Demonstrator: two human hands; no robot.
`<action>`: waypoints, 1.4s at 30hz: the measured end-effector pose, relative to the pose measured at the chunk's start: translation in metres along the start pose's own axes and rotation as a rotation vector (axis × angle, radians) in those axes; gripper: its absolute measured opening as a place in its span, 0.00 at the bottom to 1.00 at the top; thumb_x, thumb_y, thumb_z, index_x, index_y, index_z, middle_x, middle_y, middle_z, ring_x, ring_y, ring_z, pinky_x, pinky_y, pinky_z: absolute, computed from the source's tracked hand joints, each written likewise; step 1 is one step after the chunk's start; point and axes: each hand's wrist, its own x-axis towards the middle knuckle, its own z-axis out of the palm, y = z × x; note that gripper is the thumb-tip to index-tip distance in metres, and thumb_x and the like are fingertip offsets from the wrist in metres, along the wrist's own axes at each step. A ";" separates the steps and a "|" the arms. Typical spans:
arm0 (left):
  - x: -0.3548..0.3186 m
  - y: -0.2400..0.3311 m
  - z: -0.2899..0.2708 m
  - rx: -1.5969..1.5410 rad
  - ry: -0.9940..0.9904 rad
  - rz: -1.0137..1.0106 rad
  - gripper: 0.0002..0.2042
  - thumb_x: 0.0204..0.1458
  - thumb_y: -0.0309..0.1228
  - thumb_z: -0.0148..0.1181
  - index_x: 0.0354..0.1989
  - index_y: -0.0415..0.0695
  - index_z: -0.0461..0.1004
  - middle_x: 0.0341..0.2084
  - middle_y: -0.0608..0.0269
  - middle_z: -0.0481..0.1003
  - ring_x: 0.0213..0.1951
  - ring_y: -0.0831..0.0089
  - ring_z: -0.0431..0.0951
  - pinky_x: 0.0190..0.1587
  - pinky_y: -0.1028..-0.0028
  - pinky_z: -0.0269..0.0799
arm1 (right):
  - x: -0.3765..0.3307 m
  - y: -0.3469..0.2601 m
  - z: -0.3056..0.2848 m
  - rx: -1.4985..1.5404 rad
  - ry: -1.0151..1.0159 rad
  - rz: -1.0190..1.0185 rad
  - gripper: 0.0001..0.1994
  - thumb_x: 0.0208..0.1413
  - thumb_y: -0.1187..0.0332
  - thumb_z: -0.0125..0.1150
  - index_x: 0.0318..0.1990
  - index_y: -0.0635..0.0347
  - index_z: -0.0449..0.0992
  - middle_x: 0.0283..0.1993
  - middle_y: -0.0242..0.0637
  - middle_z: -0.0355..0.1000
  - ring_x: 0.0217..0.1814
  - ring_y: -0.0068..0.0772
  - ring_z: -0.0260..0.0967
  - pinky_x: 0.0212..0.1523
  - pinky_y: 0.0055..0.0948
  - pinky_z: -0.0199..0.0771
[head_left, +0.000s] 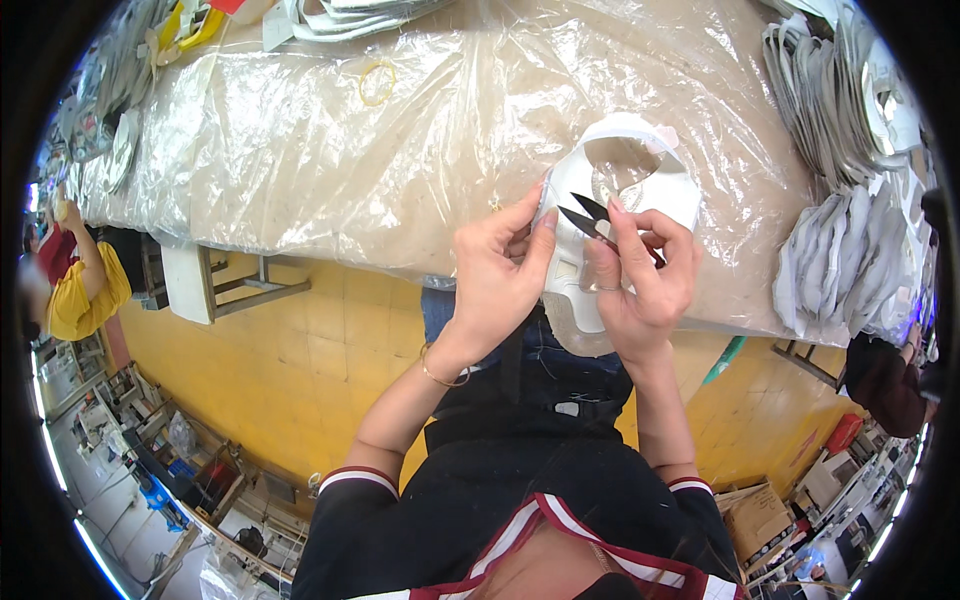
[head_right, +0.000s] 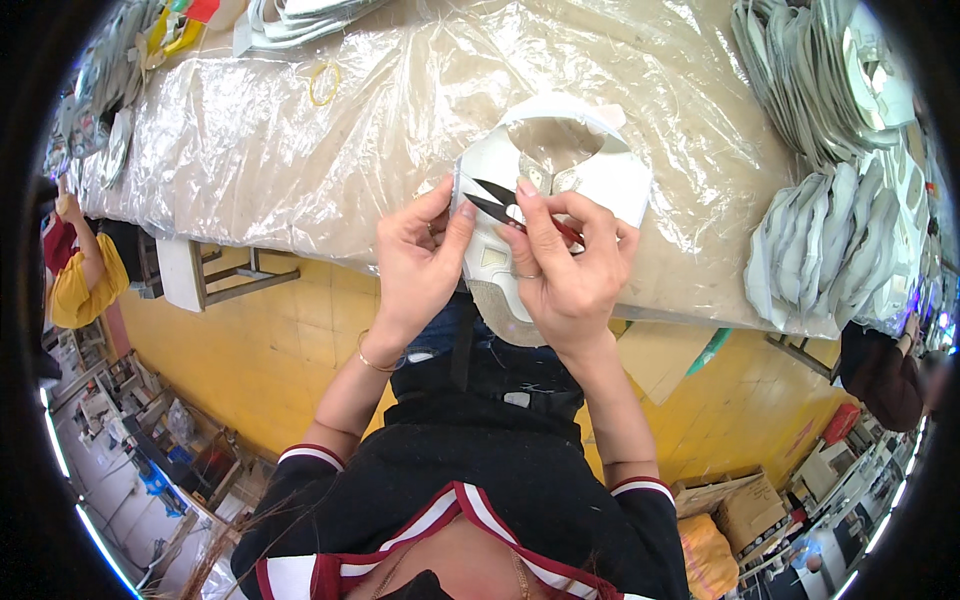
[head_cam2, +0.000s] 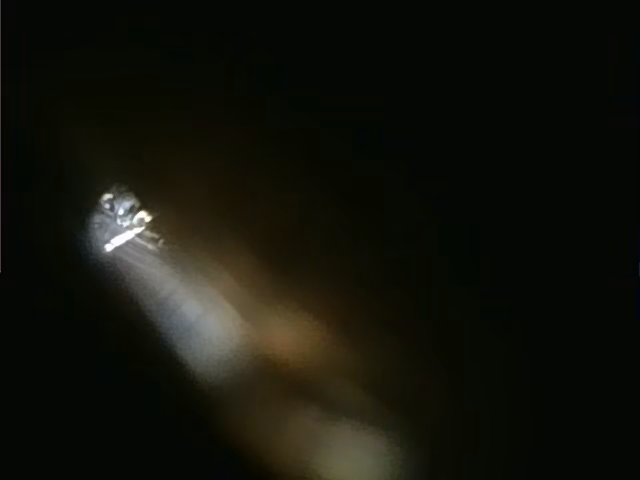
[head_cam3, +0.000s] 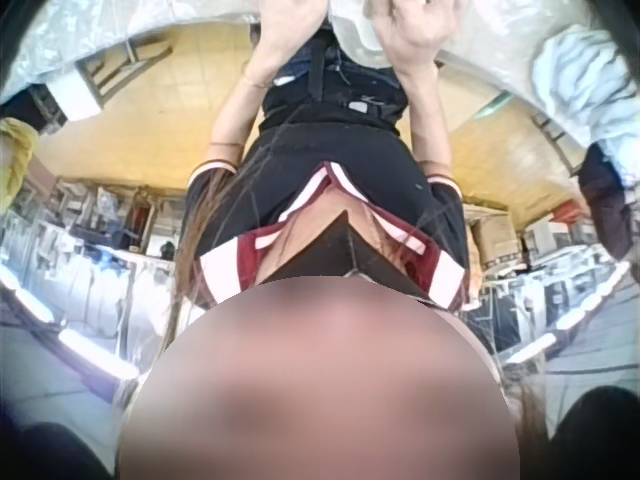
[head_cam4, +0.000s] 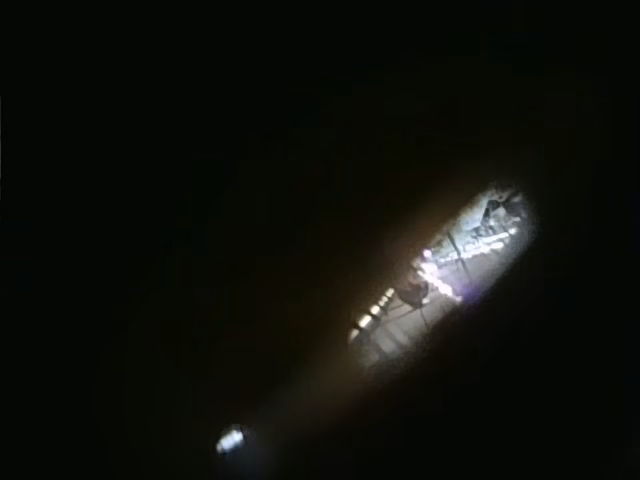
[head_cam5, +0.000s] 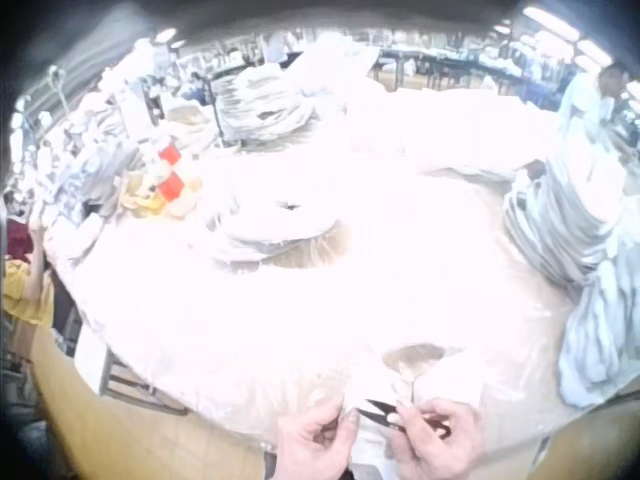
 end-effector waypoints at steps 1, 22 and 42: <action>-0.001 0.003 -0.001 0.097 -0.015 0.012 0.17 0.56 0.18 0.54 0.55 0.33 0.72 0.40 0.54 0.79 0.35 0.81 0.77 0.34 0.79 0.76 | 0.004 -0.001 0.000 -0.023 -0.003 -0.029 0.20 0.46 0.64 0.71 0.50 0.50 0.80 0.38 0.28 0.72 0.29 0.21 0.65 0.39 0.26 0.57; -0.007 0.011 0.016 0.815 0.088 0.567 0.24 0.45 0.19 0.58 0.56 0.39 0.72 0.44 0.51 0.78 0.26 0.61 0.79 0.29 0.69 0.75 | 0.014 -0.016 -0.028 -0.268 -0.018 -0.004 0.15 0.47 0.67 0.71 0.45 0.53 0.82 0.36 0.27 0.72 0.26 0.22 0.63 0.41 0.27 0.53; -0.003 0.025 0.036 1.139 0.146 0.693 0.24 0.43 0.19 0.59 0.53 0.44 0.76 0.42 0.59 0.80 0.19 0.68 0.75 0.24 0.74 0.69 | 0.010 -0.019 -0.049 -0.267 -0.019 0.125 0.15 0.47 0.68 0.70 0.45 0.53 0.82 0.37 0.28 0.71 0.28 0.22 0.64 0.39 0.27 0.55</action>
